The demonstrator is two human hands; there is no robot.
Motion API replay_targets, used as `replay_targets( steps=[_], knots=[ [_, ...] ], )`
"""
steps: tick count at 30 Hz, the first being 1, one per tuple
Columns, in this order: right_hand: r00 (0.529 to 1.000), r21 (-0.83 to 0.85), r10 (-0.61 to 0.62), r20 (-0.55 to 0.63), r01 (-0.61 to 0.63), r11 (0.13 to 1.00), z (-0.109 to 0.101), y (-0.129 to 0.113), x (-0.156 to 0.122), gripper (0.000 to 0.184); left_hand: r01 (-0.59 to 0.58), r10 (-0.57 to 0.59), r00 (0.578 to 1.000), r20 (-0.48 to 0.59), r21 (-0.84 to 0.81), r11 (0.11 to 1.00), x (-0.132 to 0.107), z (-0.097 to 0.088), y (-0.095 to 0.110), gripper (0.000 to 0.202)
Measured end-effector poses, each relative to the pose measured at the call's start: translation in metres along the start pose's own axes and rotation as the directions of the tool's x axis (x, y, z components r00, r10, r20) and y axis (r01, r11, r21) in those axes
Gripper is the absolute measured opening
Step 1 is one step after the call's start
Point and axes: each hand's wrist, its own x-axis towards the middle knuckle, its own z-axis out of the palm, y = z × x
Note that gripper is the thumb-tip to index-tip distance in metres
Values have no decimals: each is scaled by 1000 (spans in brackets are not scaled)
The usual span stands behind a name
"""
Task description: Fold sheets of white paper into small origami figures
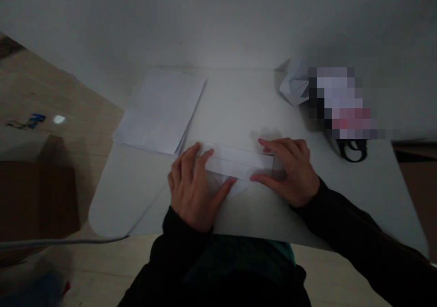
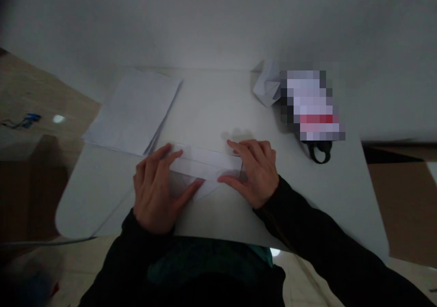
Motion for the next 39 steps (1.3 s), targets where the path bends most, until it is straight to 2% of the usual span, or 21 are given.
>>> replay_targets(
  steps=[5,7,9,11,13,16,19,21,24,26,27,28,29,31,33,35,36,37,39],
  knots=[
    [994,20,55,90,-57,998,-1,-7,-1,70,-10,19,989,147,-60,998,20,-10,-16,70],
    [992,13,75,103,-77,997,-2,-9,0,75,-48,69,977,204,-104,993,27,-11,-23,78],
    [990,2,97,104,-98,995,-2,-10,0,80,-97,151,963,223,-235,967,32,-12,-31,87],
    [989,-4,114,97,-114,993,-2,-10,1,81,-126,219,957,192,-405,906,34,-12,-35,97],
    [988,-2,119,94,-120,993,-2,-11,1,77,-110,228,961,155,-543,833,33,-12,-35,103],
    [988,5,118,97,-119,993,-4,-12,1,69,-19,154,978,142,-672,740,28,-9,-28,100],
    [989,51,123,78,-127,991,-4,-12,1,57,55,86,984,155,-726,685,24,-4,-18,90],
    [989,136,136,57,-143,980,-4,-10,1,50,53,54,991,120,-737,674,23,-4,-11,83],
    [991,382,129,26,-130,915,-9,-8,3,37,-20,15,1000,-14,-744,667,25,-14,-2,76],
    [998,515,35,-51,-4,857,-19,-9,3,21,-139,58,989,-137,-719,681,27,-29,3,64],
    [989,502,-48,-140,112,858,-25,-10,2,10,-248,141,968,-210,-684,686,27,-37,4,50],
    [955,421,-182,-236,269,866,-32,-11,0,8,-395,298,919,-260,-619,678,27,-46,5,30],
    [921,290,-262,-287,344,893,-38,-13,-3,12,-474,413,880,-236,-512,717,26,-54,5,21],
    [878,11,-340,-338,365,931,-46,-16,-10,23,-564,497,823,-277,-289,773,23,-65,3,20],
    [866,-146,-427,-261,402,904,-48,-17,-16,25,-651,610,751,-254,-129,748,18,-66,-2,17],
    [847,-224,-505,-168,466,856,-43,-16,-19,22,-689,669,717,-194,-55,723,13,-60,-9,15],
    [833,-245,-536,-139,495,833,-39,-15,-19,21,-707,687,697,-205,-38,706,12,-54,-13,14],
    [815,-259,-564,-130,521,813,-35,-14,-18,19,-714,697,690,-194,-26,700,10,-49,-17,14],
    [789,-254,-601,-130,559,789,-27,-11,-13,15,-704,695,702,-156,-5,710,9,-39,-24,15]
  ],
)
